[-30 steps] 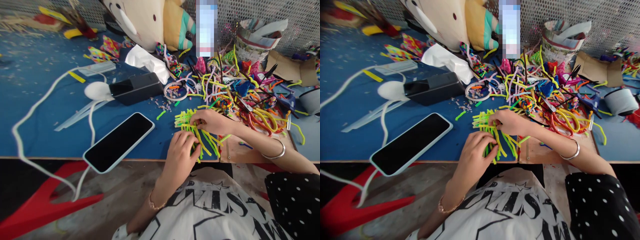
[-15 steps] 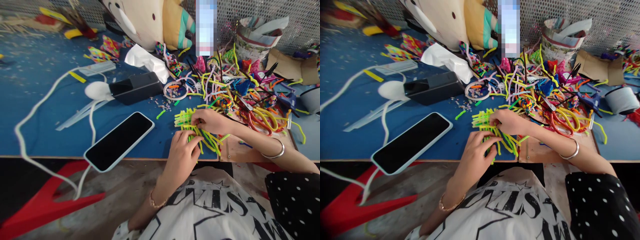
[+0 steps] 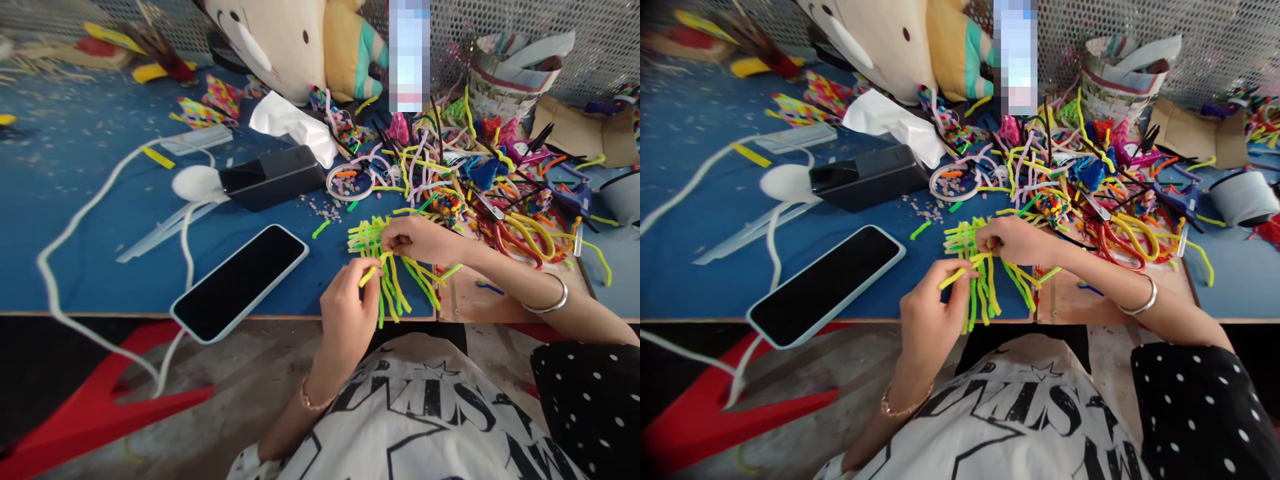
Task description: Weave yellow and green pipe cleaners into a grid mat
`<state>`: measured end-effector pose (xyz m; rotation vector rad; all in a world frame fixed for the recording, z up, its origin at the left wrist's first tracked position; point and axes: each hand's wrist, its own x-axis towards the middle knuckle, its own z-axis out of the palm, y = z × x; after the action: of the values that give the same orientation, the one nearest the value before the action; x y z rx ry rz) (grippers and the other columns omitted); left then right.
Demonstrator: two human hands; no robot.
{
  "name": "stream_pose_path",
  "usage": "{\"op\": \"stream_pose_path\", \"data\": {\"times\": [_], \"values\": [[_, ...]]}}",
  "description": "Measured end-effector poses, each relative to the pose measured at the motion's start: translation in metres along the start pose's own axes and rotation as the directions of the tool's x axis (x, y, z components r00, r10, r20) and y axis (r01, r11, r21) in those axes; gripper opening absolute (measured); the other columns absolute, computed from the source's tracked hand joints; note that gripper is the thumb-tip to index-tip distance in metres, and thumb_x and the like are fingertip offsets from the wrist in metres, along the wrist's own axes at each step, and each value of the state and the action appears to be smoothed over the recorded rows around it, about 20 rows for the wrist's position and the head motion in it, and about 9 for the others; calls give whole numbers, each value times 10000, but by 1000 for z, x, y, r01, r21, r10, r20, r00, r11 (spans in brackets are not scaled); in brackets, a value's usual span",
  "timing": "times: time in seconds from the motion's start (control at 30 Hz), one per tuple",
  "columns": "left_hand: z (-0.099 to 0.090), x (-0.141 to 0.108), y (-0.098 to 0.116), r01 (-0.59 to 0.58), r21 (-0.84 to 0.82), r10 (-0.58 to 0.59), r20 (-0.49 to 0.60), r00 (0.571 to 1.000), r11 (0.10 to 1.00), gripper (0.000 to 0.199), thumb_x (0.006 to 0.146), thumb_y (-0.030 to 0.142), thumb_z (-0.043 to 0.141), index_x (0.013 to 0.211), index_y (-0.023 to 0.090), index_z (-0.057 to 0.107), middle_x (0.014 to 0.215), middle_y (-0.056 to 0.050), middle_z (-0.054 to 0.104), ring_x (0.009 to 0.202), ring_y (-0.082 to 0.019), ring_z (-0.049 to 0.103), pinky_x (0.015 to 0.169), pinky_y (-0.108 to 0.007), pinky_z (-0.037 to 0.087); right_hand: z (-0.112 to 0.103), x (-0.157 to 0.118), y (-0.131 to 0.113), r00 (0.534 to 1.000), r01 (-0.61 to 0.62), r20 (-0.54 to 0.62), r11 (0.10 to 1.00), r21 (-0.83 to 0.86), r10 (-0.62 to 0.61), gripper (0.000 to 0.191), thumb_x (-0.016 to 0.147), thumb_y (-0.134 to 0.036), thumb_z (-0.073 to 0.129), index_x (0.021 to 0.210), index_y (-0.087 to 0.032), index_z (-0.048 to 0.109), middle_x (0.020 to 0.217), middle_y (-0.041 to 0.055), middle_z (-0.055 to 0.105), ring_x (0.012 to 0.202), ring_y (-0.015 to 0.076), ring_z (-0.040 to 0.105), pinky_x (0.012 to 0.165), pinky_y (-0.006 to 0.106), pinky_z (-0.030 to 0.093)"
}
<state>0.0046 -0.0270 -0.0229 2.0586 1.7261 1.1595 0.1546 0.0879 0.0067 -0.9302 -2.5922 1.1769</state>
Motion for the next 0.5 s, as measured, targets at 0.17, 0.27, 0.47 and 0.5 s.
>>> {"op": "stream_pose_path", "data": {"times": [0.17, 0.27, 0.47, 0.5], "values": [[0, 6, -2, -22, 44, 27, -97, 995, 999, 126, 921, 188, 487, 909, 220, 608, 824, -8, 724, 740, -162, 670, 684, -256, 499, -2, 0, -1, 1000, -3, 27, 1000, -16, 3, 198, 673, 30, 490, 681, -158, 550, 713, -27, 521, 687, 83, 461, 674, 244, 329], [1, 11, 1, -86, 57, 93, -127, 988, 995, 134, 913, 152, 505, 905, 212, 624, 832, -14, 726, 758, -162, 655, 698, -264, 496, -2, 0, -1, 1000, -11, 27, 1000, -28, 11, 111, 695, -43, 585, 702, -154, 587, 739, -17, 548, 700, 90, 473, 678, 247, 335], [5, 9, 7, -232, 141, 250, -124, 960, 962, 140, 874, 96, 571, 913, 192, 666, 807, -35, 732, 772, -194, 614, 733, -318, 493, 2, 1, -3, 995, -99, -23, 991, -91, 97, 125, 695, -32, 573, 694, -157, 566, 720, -28, 536, 675, 83, 456, 648, 230, 324], [5, 8, 8, -259, 164, 279, -110, 954, 952, 143, 868, 96, 583, 920, 193, 675, 809, -37, 737, 779, -205, 610, 733, -331, 493, 3, 1, -4, 994, -108, -28, 990, -92, 106, 136, 692, -21, 560, 695, -157, 557, 710, -31, 530, 668, 82, 453, 644, 228, 322]]}}
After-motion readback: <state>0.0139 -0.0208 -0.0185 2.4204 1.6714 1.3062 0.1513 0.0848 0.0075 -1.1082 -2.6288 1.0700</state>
